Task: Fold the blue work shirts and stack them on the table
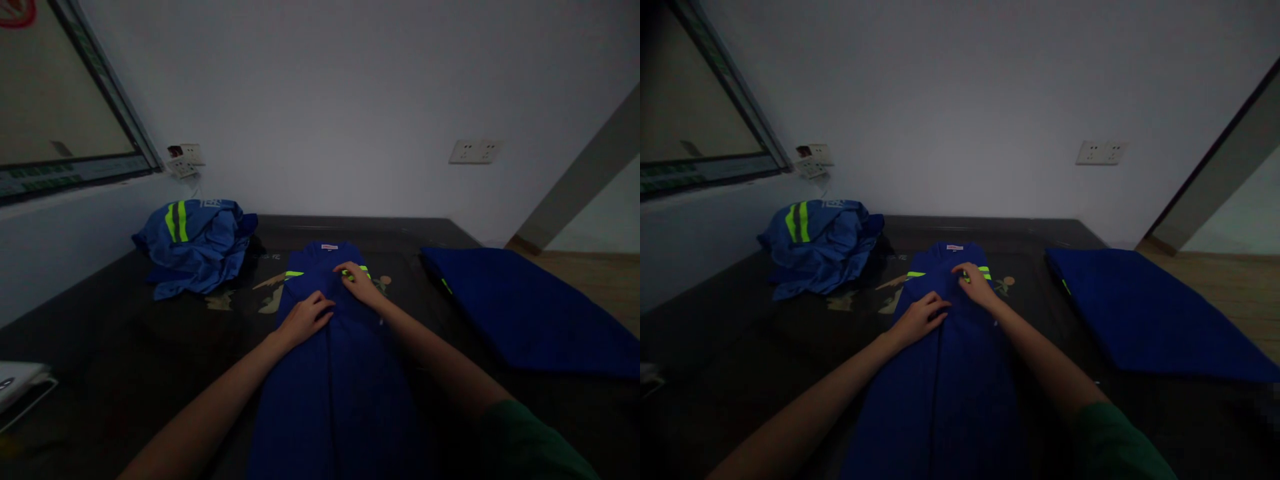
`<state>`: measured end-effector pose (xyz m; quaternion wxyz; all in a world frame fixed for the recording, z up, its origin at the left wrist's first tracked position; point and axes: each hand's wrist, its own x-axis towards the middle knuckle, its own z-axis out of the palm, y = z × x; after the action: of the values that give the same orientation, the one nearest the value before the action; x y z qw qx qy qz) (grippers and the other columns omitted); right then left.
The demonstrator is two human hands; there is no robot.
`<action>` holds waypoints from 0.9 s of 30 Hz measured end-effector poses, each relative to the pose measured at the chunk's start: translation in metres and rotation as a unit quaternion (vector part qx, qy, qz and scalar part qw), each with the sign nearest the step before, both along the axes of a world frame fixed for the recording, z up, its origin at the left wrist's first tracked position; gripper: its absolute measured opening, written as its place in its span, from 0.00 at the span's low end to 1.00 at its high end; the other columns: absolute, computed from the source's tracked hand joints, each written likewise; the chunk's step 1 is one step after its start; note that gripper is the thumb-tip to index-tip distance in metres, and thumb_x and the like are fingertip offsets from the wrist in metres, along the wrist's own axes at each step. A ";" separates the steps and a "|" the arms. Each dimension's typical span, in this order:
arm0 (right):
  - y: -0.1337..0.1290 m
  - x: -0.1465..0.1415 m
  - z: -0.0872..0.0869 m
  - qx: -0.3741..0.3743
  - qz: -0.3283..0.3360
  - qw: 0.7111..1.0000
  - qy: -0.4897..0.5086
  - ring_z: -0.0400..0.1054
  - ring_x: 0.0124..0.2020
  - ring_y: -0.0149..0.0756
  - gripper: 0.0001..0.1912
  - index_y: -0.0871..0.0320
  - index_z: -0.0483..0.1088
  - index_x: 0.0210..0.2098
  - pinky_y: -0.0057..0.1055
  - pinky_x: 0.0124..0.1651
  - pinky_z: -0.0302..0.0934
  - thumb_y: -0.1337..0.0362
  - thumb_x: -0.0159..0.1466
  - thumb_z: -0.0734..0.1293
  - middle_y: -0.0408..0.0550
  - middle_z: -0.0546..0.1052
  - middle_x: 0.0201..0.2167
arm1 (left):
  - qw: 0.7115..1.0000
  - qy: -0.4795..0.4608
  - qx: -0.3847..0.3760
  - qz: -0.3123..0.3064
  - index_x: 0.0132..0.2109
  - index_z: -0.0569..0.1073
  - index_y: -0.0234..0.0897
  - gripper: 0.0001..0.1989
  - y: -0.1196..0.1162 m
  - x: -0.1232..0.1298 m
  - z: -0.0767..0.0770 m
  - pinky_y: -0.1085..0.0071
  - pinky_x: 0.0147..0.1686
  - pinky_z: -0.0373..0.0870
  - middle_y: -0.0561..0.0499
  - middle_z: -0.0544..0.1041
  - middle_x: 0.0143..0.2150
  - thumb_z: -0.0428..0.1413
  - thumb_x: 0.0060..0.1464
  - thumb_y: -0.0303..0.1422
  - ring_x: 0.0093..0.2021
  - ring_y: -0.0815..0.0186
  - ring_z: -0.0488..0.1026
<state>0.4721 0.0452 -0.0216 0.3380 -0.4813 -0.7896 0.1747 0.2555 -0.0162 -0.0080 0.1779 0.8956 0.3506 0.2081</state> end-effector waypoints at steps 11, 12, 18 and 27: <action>0.074 0.022 -0.022 -0.101 -0.171 0.955 -0.221 0.49 0.66 0.52 0.23 0.56 0.62 0.61 0.61 0.63 0.40 0.57 0.68 0.59 0.54 0.59 0.65 | 1.000 0.014 0.019 -0.010 0.48 0.75 0.37 0.13 0.003 0.002 -0.005 0.73 0.39 0.72 0.49 0.72 0.41 0.49 0.63 0.31 0.37 0.68 0.73; 0.074 0.025 -0.027 -0.103 -0.186 0.949 -0.233 0.48 0.66 0.52 0.23 0.55 0.61 0.62 0.63 0.63 0.40 0.57 0.69 0.57 0.54 0.59 0.66 | 0.999 0.014 0.026 -0.012 0.48 0.75 0.37 0.12 0.003 0.002 -0.006 0.72 0.40 0.72 0.49 0.72 0.41 0.49 0.63 0.31 0.37 0.68 0.73; 0.091 0.036 -0.027 -0.059 -0.203 0.933 -0.292 0.48 0.66 0.45 0.23 0.57 0.60 0.62 0.52 0.64 0.44 0.67 0.69 0.54 0.54 0.61 0.64 | 0.996 0.016 0.092 -0.015 0.48 0.73 0.38 0.11 0.003 0.003 -0.005 0.60 0.50 0.69 0.45 0.72 0.52 0.51 0.61 0.30 0.51 0.59 0.69; 0.126 0.037 -0.009 -0.041 -0.153 0.935 -0.316 0.58 0.53 0.46 0.14 0.56 0.74 0.45 0.39 0.55 0.54 0.56 0.66 0.63 0.54 0.72 0.49 | 0.995 0.030 0.037 -0.084 0.56 0.70 0.40 0.16 0.003 0.003 0.002 0.59 0.63 0.60 0.49 0.68 0.62 0.47 0.64 0.32 0.65 0.64 0.60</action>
<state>0.5093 0.1714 -0.0309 0.0733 -0.6402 -0.7646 -0.0077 0.2586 -0.0134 -0.0060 0.1507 0.9337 0.2711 0.1786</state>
